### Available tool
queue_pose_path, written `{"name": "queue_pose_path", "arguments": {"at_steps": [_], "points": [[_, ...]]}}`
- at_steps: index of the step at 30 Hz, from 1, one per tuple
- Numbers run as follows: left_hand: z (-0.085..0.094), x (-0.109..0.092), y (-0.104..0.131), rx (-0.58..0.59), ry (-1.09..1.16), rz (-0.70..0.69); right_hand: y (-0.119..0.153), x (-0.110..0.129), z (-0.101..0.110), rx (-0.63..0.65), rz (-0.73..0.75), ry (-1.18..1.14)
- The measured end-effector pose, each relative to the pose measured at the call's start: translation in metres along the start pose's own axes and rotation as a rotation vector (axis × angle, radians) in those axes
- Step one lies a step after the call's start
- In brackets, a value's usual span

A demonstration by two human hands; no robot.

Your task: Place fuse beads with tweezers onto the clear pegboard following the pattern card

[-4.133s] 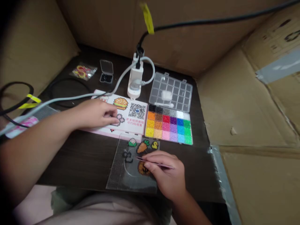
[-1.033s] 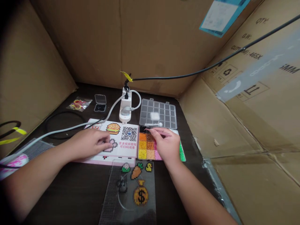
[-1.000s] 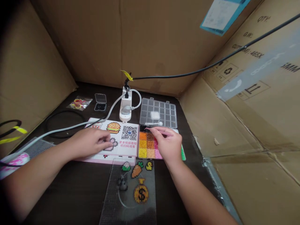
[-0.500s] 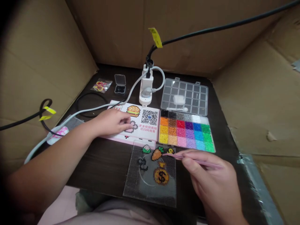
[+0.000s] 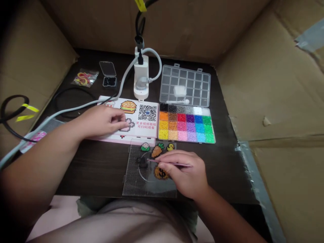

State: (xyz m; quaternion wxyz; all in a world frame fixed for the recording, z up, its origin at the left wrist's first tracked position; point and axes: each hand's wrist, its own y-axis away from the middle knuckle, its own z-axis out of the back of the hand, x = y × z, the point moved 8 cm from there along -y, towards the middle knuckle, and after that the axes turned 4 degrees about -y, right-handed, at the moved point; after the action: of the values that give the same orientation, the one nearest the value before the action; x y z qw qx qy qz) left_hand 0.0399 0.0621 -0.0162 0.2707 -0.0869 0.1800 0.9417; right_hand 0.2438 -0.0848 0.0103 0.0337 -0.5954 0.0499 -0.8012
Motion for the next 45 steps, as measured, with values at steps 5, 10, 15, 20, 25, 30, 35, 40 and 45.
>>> {"name": "queue_pose_path", "arguments": {"at_steps": [5, 10, 15, 20, 25, 30, 35, 40, 45], "points": [[-0.002, 0.002, -0.001, -0.002, 0.013, 0.0, 0.001, -0.002, -0.001, 0.029, 0.022, 0.028], [-0.003, 0.004, -0.001, -0.008, 0.036, -0.006, 0.001, -0.004, -0.003, 0.059, -0.001, 0.067], [-0.003, 0.003, -0.001, -0.015, 0.034, -0.01, 0.001, -0.003, -0.007, 0.08, 0.006, 0.058], [-0.002, 0.002, 0.0, -0.02, 0.021, -0.019, 0.0, -0.001, -0.008, 0.095, 0.028, 0.044], [-0.002, 0.002, 0.0, -0.012, 0.026, -0.012, 0.0, -0.004, -0.009, 0.099, 0.003, 0.074], [-0.001, 0.002, 0.0, -0.018, 0.015, -0.012, 0.0, -0.004, -0.009, 0.103, 0.005, 0.065], [-0.001, 0.002, 0.0, -0.014, 0.015, -0.008, -0.001, -0.004, -0.007, 0.087, -0.005, 0.057], [0.002, 0.0, 0.001, -0.026, 0.019, -0.013, -0.002, -0.003, 0.004, -0.013, 0.013, 0.039], [0.003, 0.0, 0.004, -0.027, 0.065, -0.022, -0.008, 0.002, 0.03, -0.144, 0.087, 0.059]]}}
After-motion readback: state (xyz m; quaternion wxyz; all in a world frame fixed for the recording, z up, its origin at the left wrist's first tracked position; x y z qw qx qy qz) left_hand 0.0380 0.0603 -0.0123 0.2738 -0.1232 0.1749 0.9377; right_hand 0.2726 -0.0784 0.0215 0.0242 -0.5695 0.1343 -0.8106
